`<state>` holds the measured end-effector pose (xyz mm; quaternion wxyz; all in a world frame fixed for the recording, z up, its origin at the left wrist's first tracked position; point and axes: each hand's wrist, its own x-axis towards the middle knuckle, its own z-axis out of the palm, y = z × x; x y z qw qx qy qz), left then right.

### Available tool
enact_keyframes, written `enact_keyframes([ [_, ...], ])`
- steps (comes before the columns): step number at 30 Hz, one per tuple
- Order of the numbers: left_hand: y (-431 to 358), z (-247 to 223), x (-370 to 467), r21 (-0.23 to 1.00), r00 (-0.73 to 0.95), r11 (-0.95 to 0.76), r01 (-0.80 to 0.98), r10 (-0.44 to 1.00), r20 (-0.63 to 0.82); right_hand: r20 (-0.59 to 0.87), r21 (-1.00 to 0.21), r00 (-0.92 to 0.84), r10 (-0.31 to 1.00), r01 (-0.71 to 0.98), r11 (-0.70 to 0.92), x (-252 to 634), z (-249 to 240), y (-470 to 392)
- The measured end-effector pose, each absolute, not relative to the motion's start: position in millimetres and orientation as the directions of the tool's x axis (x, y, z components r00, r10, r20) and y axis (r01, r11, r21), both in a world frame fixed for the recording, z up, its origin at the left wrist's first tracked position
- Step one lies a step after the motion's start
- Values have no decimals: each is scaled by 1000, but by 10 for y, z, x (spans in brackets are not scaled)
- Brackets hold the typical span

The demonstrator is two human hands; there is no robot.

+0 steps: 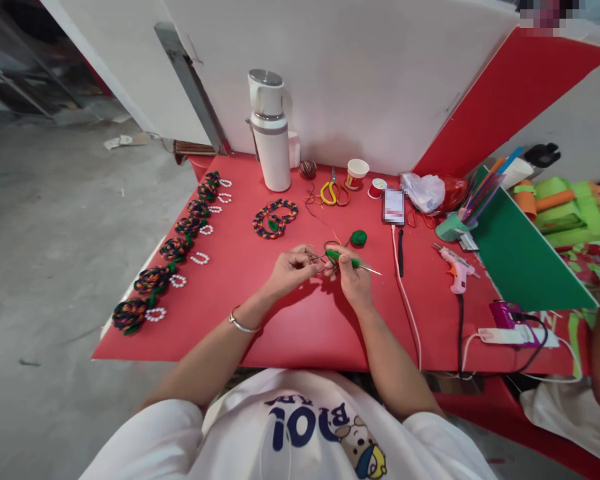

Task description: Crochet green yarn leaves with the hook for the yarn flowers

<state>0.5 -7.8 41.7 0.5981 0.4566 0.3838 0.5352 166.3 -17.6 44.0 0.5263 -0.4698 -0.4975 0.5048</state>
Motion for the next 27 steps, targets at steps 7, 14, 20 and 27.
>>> enact_keyframes([
  [7, -118, 462, 214, 835, 81, 190, -516, 982, -173, 93, -996, -46, 995, -1, 93, 1660, 425, -188],
  [14, -108, 471, 233, 728, 63, 238, -643, 964, -259, 387, -883, -27, 922, 277, 379, 1724, 421, -173],
  [20, -100, 476, 163, 675, 122, 291, -678, 950, -287, 372, -887, -124, 920, 243, 392, 1734, 440, -183],
  [27, -111, 448, 120, 714, 136, 313, -626, 946, -295, 205, -976, -107, 973, 57, 212, 1731, 472, -184],
])
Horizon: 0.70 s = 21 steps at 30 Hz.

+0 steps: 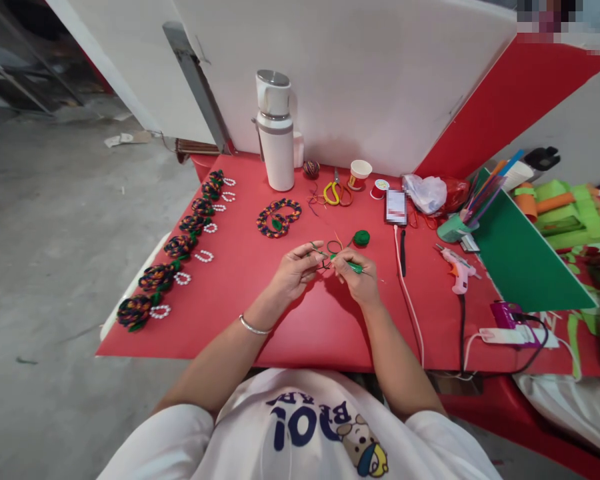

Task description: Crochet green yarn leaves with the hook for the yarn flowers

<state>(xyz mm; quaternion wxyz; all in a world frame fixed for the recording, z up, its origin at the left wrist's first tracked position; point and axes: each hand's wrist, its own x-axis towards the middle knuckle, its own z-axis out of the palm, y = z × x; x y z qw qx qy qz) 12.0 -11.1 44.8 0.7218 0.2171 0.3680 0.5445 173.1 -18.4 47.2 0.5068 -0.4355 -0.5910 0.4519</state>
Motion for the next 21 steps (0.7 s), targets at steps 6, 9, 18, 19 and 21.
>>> enact_keyframes([
  [6, -118, 428, 205, 823, -152, 63, -565, 972, -179, 290, -918, -60, 955, 265, 296, 1639, 467, -240],
  [9, -120, 447, 216, 810, -154, 83, -580, 966, -209, 456, -783, -96, 885, 429, 450, 1606, 353, -256],
  [18, -43, 514, 10, 627, 185, 381, -680, 916, -357, 518, -775, -87, 851, 372, 510, 1669, 251, -187],
  [19, -37, 518, -17, 617, 219, 408, -673, 907, -360, 496, -808, -82, 864, 321, 494, 1684, 268, -174],
  [21, -31, 524, -64, 613, 273, 447, -651, 892, -360, 438, -873, -88, 895, 197, 447, 1719, 290, -144],
])
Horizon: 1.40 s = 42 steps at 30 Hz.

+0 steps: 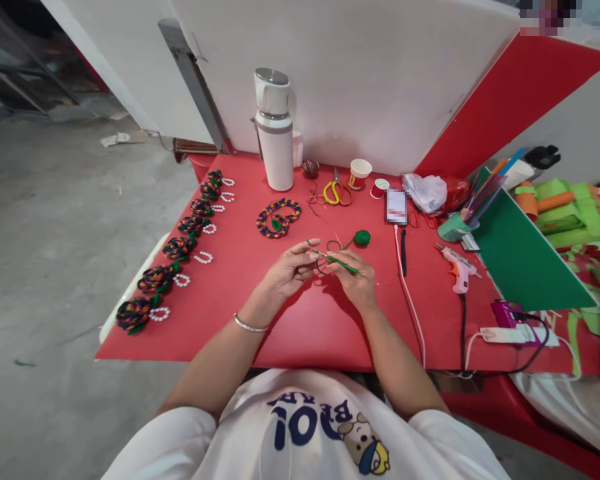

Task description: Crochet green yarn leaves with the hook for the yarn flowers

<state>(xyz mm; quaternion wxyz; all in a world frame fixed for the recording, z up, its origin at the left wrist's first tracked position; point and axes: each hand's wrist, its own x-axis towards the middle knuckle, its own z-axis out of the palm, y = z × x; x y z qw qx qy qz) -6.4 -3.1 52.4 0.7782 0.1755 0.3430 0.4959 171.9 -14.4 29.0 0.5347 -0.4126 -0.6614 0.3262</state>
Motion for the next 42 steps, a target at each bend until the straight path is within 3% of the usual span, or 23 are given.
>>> enact_keyframes([
  [5, -48, 515, -109, 667, 300, 468, -580, 884, -359, 324, -942, -153, 934, 40, 333, 1796, 298, -69],
  [14, -80, 514, 49, 837, 13, 184, -515, 978, -208, 417, -882, -112, 902, 192, 431, 1729, 426, -165],
  [35, -25, 426, -32, 794, 118, 237, -560, 971, -206, 216, -974, -40, 976, -84, 212, 1694, 379, -192],
  [39, -34, 419, -12, 810, 135, 264, -523, 965, -227, 315, -946, -85, 945, 58, 320, 1712, 397, -180],
  [42, -50, 394, 49, 835, 59, 224, -503, 972, -226, 548, -769, -118, 828, 319, 554, 1680, 352, -181],
])
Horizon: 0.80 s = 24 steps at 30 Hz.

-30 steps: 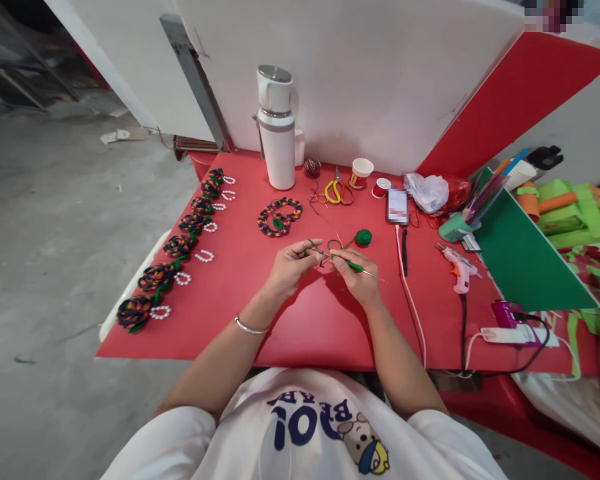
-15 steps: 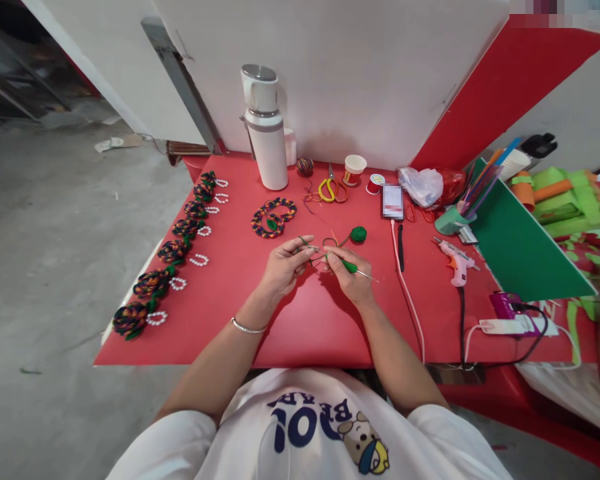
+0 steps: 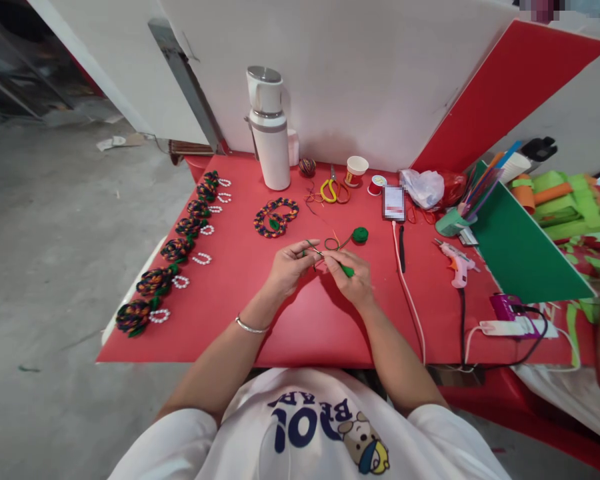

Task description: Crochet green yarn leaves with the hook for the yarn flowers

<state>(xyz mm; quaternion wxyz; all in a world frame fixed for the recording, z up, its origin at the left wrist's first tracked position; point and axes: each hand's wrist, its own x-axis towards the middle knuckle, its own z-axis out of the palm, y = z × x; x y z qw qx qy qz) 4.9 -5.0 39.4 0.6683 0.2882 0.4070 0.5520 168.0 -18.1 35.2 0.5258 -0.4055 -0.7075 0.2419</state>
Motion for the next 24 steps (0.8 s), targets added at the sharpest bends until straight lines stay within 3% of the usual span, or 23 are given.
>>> enact_keyframes([
  [3, -62, 389, 103, 809, 3, 225, -543, 964, -266, 696, -535, -189, 693, 507, 676, 1630, 257, -193],
  [6, -63, 430, 106, 735, 65, 317, -599, 934, -350, 717, -478, -213, 664, 543, 691, 1611, 179, -205],
  [11, -45, 519, 24, 658, 174, 390, -644, 912, -371, 656, -654, -161, 737, 365, 662, 1653, 203, -181],
  [16, -38, 540, -56, 626, 256, 454, -634, 887, -384, 459, -851, -150, 876, 209, 481, 1733, 292, -114],
  [24, -42, 532, -116, 611, 358, 533, -585, 846, -395, 273, -956, -224, 936, 41, 289, 1839, 242, -36],
])
